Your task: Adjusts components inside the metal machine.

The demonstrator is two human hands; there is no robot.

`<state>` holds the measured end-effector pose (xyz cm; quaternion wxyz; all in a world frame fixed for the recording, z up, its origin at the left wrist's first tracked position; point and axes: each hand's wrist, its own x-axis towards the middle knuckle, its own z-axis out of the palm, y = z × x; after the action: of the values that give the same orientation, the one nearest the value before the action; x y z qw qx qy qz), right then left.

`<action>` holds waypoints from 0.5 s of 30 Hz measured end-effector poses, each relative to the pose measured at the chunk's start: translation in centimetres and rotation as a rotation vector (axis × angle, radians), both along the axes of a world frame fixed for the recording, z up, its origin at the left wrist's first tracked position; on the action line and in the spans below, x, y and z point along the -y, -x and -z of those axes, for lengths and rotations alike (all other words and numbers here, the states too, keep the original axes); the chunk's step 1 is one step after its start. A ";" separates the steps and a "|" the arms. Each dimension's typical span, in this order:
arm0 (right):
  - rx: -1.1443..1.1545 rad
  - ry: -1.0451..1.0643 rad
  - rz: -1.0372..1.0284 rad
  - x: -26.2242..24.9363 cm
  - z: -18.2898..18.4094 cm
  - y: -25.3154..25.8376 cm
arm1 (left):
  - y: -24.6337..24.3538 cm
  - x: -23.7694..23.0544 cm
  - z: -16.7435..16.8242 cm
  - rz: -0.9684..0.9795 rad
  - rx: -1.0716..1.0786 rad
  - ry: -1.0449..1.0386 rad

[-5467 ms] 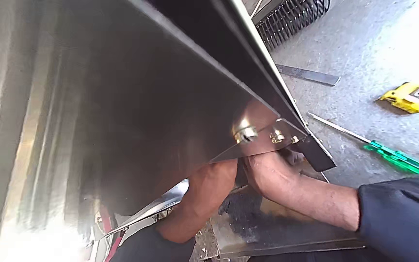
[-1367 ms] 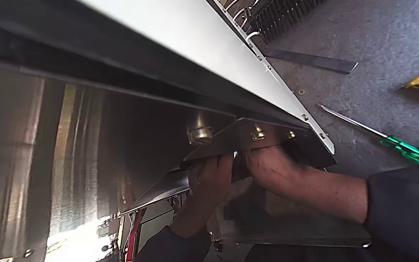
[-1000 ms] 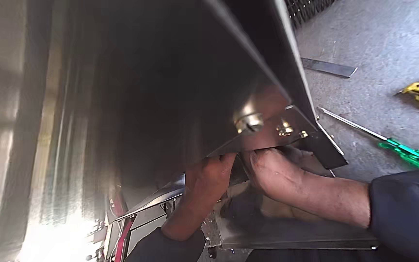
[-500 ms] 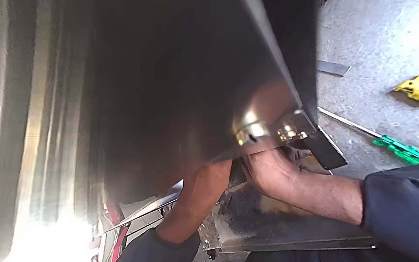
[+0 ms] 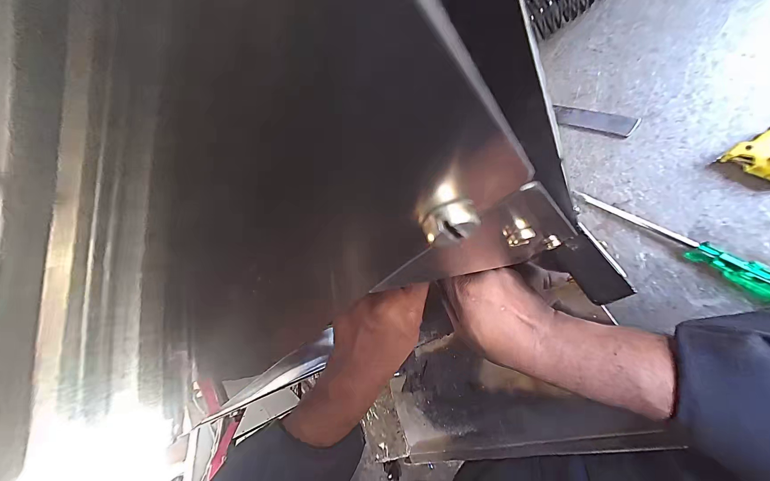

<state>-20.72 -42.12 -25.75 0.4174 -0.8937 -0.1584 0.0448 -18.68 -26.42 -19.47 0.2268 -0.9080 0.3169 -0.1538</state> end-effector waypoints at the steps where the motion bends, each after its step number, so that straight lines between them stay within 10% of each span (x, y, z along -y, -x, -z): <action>1: -0.031 0.013 -0.009 0.1 0.0 -0.3 | -0.3 0.0 0.4 0.000 0.003 0.006; 10: 0.276 -0.194 0.064 -1.5 -1.3 -0.3 | 1.5 -0.1 -4.3 -0.028 0.151 -0.061; 15: -0.025 -0.092 -0.036 0.3 -0.4 -0.4 | 0.6 0.3 -1.1 -0.018 0.071 -0.047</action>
<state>-20.37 -42.38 -25.33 0.4593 -0.8699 -0.1709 0.0563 -19.29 -26.74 -18.41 0.2607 -0.8991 0.3042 -0.1765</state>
